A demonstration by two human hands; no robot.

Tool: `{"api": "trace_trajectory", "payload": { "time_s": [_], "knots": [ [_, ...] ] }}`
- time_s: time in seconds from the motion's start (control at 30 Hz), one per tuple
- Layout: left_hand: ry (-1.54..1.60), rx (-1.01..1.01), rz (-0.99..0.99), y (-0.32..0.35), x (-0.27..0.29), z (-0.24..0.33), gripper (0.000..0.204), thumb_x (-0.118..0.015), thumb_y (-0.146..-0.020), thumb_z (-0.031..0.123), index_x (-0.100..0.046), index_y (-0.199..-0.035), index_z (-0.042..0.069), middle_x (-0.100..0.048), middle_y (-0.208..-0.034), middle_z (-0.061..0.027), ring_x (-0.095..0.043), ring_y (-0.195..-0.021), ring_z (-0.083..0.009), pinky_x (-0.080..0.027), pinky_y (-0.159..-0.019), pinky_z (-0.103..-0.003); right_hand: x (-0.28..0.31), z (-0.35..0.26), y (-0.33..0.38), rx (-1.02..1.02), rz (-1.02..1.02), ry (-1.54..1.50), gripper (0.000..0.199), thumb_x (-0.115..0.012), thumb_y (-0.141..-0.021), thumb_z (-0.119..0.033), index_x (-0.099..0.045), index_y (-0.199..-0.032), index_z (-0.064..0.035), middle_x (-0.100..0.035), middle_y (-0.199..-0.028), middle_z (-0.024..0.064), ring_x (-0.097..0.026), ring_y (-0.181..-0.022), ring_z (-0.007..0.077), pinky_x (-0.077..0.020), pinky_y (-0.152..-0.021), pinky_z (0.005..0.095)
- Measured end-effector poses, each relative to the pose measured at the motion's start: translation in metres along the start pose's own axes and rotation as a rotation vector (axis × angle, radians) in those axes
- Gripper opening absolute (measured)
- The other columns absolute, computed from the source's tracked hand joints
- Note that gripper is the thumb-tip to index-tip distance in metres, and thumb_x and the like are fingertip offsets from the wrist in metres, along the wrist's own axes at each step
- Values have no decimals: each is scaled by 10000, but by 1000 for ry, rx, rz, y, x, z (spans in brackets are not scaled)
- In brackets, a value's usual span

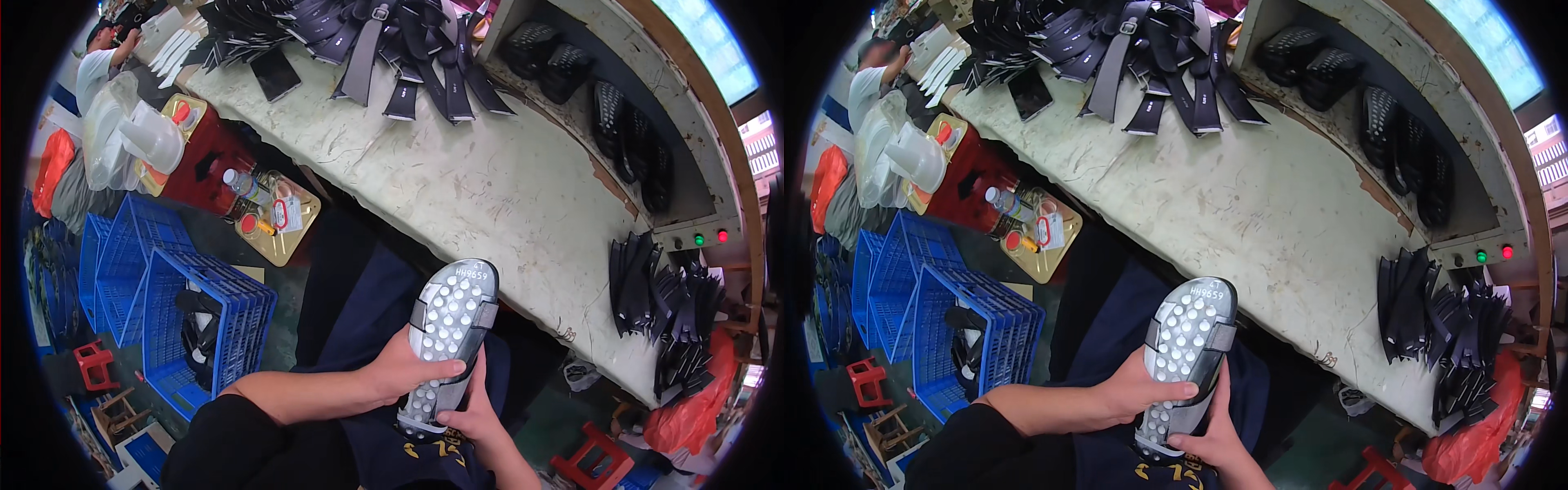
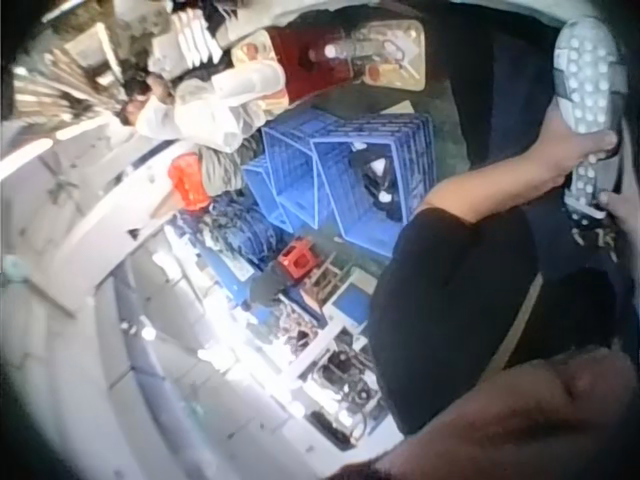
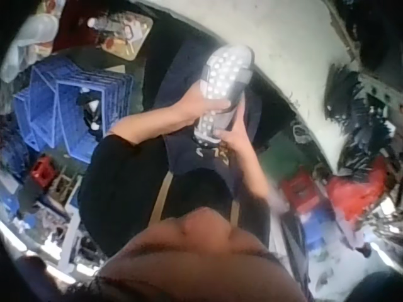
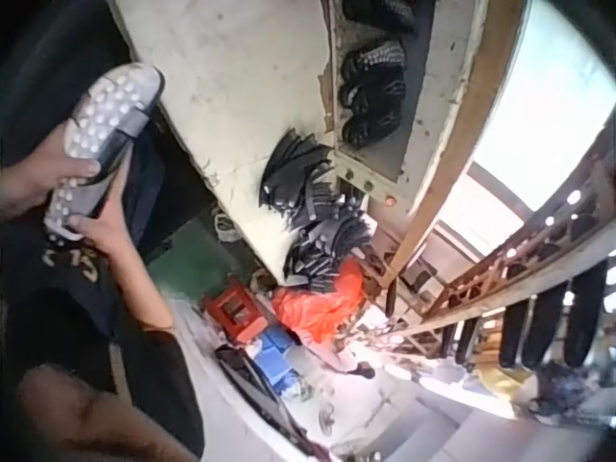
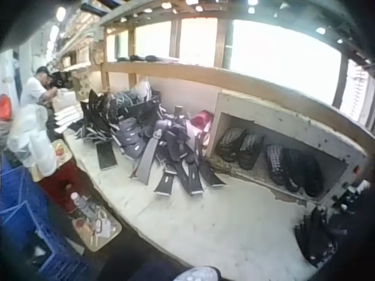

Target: The person takes a sole from a shelf, aligns it onto a shoe last, and attaches straps around the last and sole by hand. The person presses the straps to assemble the sandal, removes the sandal from the shoe last, and repeats the process.

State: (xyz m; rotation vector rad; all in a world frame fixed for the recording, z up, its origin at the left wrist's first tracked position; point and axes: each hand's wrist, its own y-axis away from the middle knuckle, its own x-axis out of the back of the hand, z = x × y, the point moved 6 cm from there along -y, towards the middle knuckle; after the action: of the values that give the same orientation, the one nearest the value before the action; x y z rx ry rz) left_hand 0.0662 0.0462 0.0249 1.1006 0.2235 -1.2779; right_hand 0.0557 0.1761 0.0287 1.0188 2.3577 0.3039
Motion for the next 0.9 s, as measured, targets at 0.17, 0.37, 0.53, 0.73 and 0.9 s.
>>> {"api": "trace_trajectory", "payload": {
  "time_s": [0.17,0.37,0.53,0.73,0.9],
  "knots": [
    [-27,-11,19,-1,-5,2,725,-800,-776,2,-402,-1382,16,-560,-1323,-79,-545,-1225,-170,-453,-1041,-338,7,17,2,34,-19,67,1245,-794,-667,-157,87,-1541,-52,-259,-1508,193,-323,-1402,306,-313,-1132,453],
    [-55,-58,13,0,-6,0,748,-809,-772,17,-384,-1386,6,-554,-1323,-80,-542,-1224,-173,-447,-1046,-336,2,12,5,30,61,136,1199,-742,-672,-126,83,-1539,-61,-284,-1480,186,-345,-1379,288,-330,-1118,439],
    [-140,-80,-1,3,-9,-1,757,-806,-783,49,-367,-1398,5,-536,-1338,-84,-530,-1235,-175,-436,-1056,-338,-1,6,15,-101,116,-201,1148,-721,-671,-106,27,-1543,-94,-319,-1446,168,-372,-1354,281,-344,-1107,434],
    [320,7,-33,4,-12,-7,715,-645,-924,297,-287,-1465,-3,-467,-1419,-129,-470,-1304,-197,-357,-1121,-351,3,9,15,-25,184,-140,1170,-747,-680,-155,26,-1559,-125,-315,-1477,162,-368,-1375,287,-338,-1120,438],
    [189,-38,-182,9,-16,-13,848,-536,-933,404,-110,-1547,3,-290,-1556,-167,-308,-1439,-239,-238,-1188,-375,7,5,32,-295,215,-393,1221,-771,-674,-200,48,-1576,-129,-263,-1539,150,-311,-1425,273,-300,-1148,426]
  ]
}}
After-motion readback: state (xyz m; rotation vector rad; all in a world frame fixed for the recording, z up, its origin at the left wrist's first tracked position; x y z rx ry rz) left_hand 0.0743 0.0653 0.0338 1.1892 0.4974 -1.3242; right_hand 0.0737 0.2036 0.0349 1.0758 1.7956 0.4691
